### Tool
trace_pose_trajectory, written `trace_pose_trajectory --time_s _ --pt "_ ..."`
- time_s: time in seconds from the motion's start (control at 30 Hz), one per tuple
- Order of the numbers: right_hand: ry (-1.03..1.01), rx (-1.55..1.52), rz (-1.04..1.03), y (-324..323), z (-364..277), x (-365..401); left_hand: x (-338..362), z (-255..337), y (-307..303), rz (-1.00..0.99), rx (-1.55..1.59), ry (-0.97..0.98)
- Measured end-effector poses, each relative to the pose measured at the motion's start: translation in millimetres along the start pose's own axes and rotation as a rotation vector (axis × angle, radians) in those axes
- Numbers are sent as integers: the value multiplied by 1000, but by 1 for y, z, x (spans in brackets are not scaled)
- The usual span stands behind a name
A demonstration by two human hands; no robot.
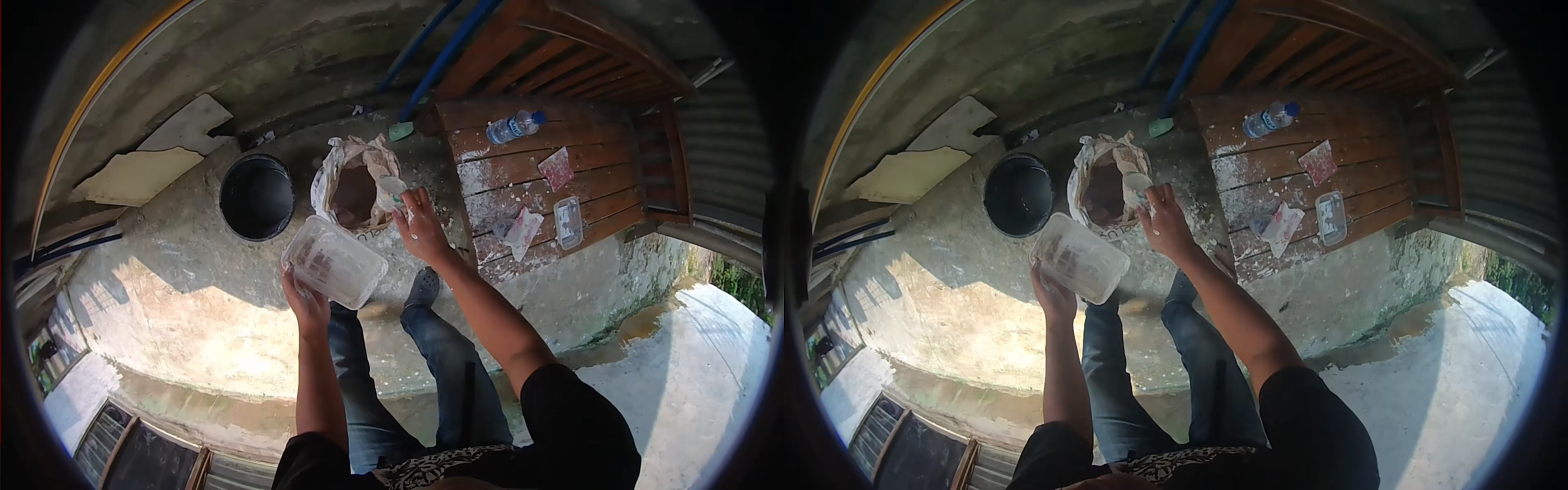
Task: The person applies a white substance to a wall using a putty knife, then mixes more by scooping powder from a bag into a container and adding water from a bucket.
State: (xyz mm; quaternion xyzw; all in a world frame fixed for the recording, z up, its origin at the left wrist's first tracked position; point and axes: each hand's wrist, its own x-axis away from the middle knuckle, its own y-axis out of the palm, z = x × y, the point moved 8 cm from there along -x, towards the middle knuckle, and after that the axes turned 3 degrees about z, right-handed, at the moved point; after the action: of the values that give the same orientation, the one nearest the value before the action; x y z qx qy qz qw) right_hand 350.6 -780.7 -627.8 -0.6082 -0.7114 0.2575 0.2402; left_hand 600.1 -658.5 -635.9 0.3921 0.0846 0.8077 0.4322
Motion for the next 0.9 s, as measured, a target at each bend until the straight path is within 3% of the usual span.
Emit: trace_pose_trajectory --time_s 0.1,0.17,0.2,0.3,0.37,0.43,0.6,0.9 --pt "-109 76 -51 49 -24 -14 -8 11 -23 17 -198 164" --pt "-22 510 -285 94 -12 -28 -15 9 -34 77 -69 118" --pt "-133 656 -201 105 -19 -37 -17 4 -42 131 48 65" --pt "-269 778 -206 133 -36 -56 -22 -6 -60 207 95 85" --pt "-284 769 -311 167 -6 -67 -23 -11 -68 235 97 67" --pt "-109 583 -856 219 47 -66 -29 -19 -76 249 99 60" --pt "-90 602 -858 249 56 -94 -41 -22 -82 237 -69 120" --pt "-83 657 -843 265 57 -91 -55 -32 -96 272 77 23"
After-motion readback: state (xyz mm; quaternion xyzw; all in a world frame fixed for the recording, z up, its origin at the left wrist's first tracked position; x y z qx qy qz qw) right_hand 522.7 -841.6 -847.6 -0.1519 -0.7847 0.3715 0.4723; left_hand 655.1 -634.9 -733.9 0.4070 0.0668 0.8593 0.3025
